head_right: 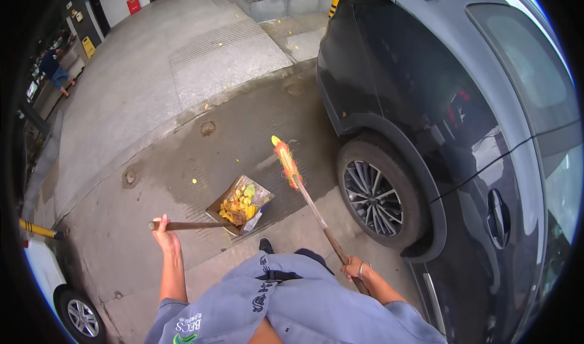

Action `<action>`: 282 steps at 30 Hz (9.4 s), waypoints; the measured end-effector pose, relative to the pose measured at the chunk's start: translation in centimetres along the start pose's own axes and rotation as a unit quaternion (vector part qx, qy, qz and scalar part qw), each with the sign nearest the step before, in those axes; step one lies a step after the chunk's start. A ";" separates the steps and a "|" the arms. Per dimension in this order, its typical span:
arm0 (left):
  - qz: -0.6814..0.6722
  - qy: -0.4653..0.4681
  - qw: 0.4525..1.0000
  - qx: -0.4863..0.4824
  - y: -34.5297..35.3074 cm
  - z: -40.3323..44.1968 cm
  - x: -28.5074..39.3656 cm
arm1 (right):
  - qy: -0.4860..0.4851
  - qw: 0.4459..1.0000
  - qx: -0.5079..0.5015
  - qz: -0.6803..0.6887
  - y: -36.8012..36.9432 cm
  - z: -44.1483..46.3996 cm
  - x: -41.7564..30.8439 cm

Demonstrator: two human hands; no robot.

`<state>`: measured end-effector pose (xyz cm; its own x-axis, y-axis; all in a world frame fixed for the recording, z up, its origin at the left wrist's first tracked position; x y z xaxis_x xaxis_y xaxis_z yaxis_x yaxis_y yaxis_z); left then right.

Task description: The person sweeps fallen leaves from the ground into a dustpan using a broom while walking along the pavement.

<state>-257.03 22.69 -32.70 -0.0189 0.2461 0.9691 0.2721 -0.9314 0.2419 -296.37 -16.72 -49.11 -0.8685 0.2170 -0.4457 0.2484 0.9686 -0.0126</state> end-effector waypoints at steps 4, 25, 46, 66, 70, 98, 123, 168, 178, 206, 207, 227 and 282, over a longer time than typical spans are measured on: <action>0.000 -0.010 1.000 -0.027 6.4 5.7 -3.1 | 0.029 0.999 0.004 0.031 -1.6 4.0 -3.9; 0.236 -0.044 0.964 -0.112 26.0 12.2 -22.4 | -0.092 0.857 0.084 -0.500 -10.8 33.2 -30.3; 0.075 0.082 0.992 0.054 -3.1 7.4 -18.6 | -0.117 0.824 0.068 -0.550 3.1 34.8 -29.3; 0.017 0.113 0.975 0.191 -28.2 5.0 -18.8 | -0.175 0.757 -0.117 -0.618 29.6 32.8 -29.2; -0.011 0.118 0.956 0.269 -33.3 2.8 -20.1 | -0.170 0.693 -0.064 -0.698 38.9 35.4 -30.3; 0.024 0.143 0.947 0.288 -28.3 16.7 -14.3 | -0.042 0.857 -0.262 -0.441 27.8 34.4 -36.9; 0.165 0.042 0.985 -0.008 4.0 61.1 -10.8 | -0.009 0.752 0.055 -0.657 26.2 48.3 -74.1; 0.101 0.079 0.978 0.164 -2.4 61.5 -10.3 | 0.060 0.909 -0.267 -0.315 23.4 43.3 -72.8; 0.034 0.139 0.968 0.204 1.6 59.6 -4.8 | -0.047 0.896 -0.178 -0.403 12.4 40.7 -81.0; 0.073 0.089 0.993 0.034 56.4 107.2 -1.0 | -0.157 0.899 0.003 -0.408 2.4 54.7 -137.8; 0.072 0.090 0.993 0.035 58.1 108.4 -1.3 | -0.229 0.825 0.040 -0.516 2.3 57.8 -140.2; 0.077 0.126 0.975 0.167 72.7 118.4 -0.7 | -0.138 0.815 -0.073 -0.557 -8.4 63.0 -163.8; 0.131 0.025 0.991 -0.030 126.0 166.5 1.8 | -0.055 0.883 0.003 -0.465 -21.7 75.5 -222.5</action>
<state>-62.61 -49.61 -8.69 -0.0035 -0.0190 0.9998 0.2162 -0.9762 -0.0177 -76.10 -95.21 -17.21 -0.6508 -0.6865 -0.3245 -0.5489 0.7206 -0.4237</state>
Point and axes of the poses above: each hand's wrist, its own z-axis towards the middle knuckle, its own y-axis out of the palm, x = y × z, the point moved 10 cm from there along z, towards the middle knuckle, and after that the axes turned 3 degrees about z, right-handed, at the moved point
